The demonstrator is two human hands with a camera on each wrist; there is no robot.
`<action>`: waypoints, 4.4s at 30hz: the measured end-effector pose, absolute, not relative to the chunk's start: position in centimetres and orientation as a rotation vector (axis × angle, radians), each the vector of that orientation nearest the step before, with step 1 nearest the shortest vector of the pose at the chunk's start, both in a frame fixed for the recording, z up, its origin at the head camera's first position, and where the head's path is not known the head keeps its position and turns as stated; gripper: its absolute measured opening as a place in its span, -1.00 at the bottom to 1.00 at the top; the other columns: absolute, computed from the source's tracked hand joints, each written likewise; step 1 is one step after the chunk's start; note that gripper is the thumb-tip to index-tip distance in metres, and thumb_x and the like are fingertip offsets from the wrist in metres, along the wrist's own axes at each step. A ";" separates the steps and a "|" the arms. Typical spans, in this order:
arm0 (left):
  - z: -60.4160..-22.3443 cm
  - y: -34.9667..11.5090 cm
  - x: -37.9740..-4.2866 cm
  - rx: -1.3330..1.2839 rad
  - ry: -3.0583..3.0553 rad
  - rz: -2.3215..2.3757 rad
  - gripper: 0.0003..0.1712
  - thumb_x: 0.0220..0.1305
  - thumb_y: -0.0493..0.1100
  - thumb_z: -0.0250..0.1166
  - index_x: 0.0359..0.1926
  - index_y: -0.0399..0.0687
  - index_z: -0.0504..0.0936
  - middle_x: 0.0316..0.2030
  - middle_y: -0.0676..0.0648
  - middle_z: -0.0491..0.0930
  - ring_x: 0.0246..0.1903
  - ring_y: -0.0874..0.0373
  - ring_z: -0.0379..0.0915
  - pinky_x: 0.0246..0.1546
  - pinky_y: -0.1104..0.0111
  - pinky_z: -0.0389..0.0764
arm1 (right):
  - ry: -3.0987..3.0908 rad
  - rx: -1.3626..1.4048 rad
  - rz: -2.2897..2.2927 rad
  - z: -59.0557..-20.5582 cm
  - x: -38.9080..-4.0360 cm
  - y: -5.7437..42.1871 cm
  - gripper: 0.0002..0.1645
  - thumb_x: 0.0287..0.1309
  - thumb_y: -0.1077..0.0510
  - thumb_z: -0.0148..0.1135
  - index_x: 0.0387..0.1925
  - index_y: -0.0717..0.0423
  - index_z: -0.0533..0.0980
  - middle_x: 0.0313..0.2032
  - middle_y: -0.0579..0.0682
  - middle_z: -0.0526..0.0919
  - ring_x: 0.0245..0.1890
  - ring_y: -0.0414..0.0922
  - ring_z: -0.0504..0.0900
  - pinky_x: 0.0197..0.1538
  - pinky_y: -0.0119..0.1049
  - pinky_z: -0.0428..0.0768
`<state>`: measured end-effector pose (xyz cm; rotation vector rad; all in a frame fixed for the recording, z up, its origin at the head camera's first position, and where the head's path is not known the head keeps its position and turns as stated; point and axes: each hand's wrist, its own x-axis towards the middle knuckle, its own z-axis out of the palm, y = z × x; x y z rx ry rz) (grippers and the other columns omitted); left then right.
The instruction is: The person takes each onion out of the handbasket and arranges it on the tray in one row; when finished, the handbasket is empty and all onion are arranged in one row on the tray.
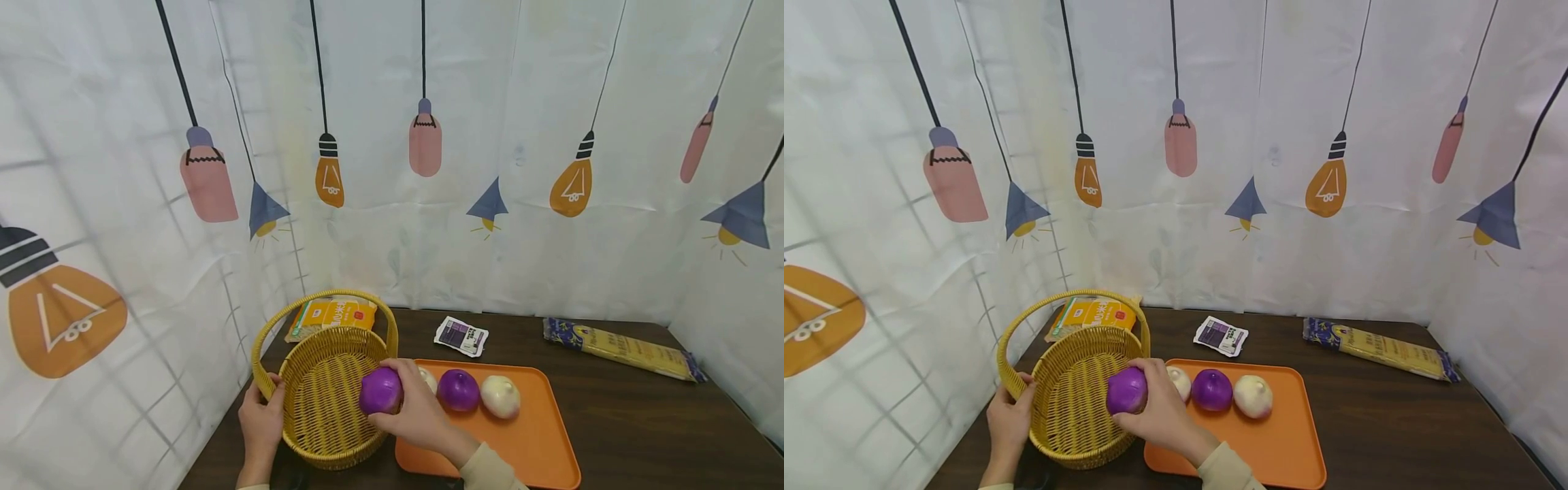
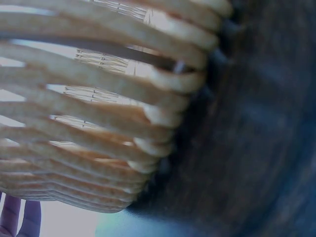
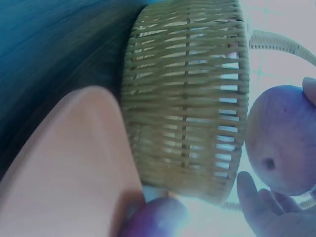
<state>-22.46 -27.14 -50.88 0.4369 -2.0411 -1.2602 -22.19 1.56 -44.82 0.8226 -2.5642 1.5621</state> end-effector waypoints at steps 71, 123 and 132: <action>-50.9 -27.2 -22.5 0.425 -2.036 -1.251 -0.89 0.29 -0.25 0.28 -0.17 -0.14 0.61 -0.29 -0.13 0.62 -0.49 0.30 0.40 -0.47 0.51 0.38 | -2.388 -0.116 1.551 -49.9 -20.3 23.0 -0.04 0.06 0.14 0.47 0.39 0.18 0.15 0.25 0.32 0.30 -0.19 -0.65 0.33 -0.18 -0.61 0.45; -51.1 -26.7 -22.4 0.399 -2.037 -1.255 -0.90 0.30 -0.25 0.27 -0.17 -0.14 0.60 -0.30 -0.12 0.61 -0.50 0.27 0.37 -0.48 0.49 0.36 | -2.649 -0.212 1.364 -52.8 -21.2 25.3 0.14 0.00 0.03 0.50 0.46 0.23 0.04 0.31 0.45 0.08 0.19 0.39 0.31 0.13 0.26 0.36; -50.1 -27.0 -22.0 0.399 -2.169 -1.173 -0.81 0.30 -0.18 0.30 -0.10 -0.11 0.61 -0.28 -0.09 0.62 -0.40 0.21 0.43 -0.37 0.37 0.40 | -2.598 -0.284 1.568 -51.3 -20.9 25.7 0.15 0.18 -0.07 0.36 0.50 0.25 -0.13 0.37 0.44 0.00 0.29 0.36 0.21 0.24 0.14 0.32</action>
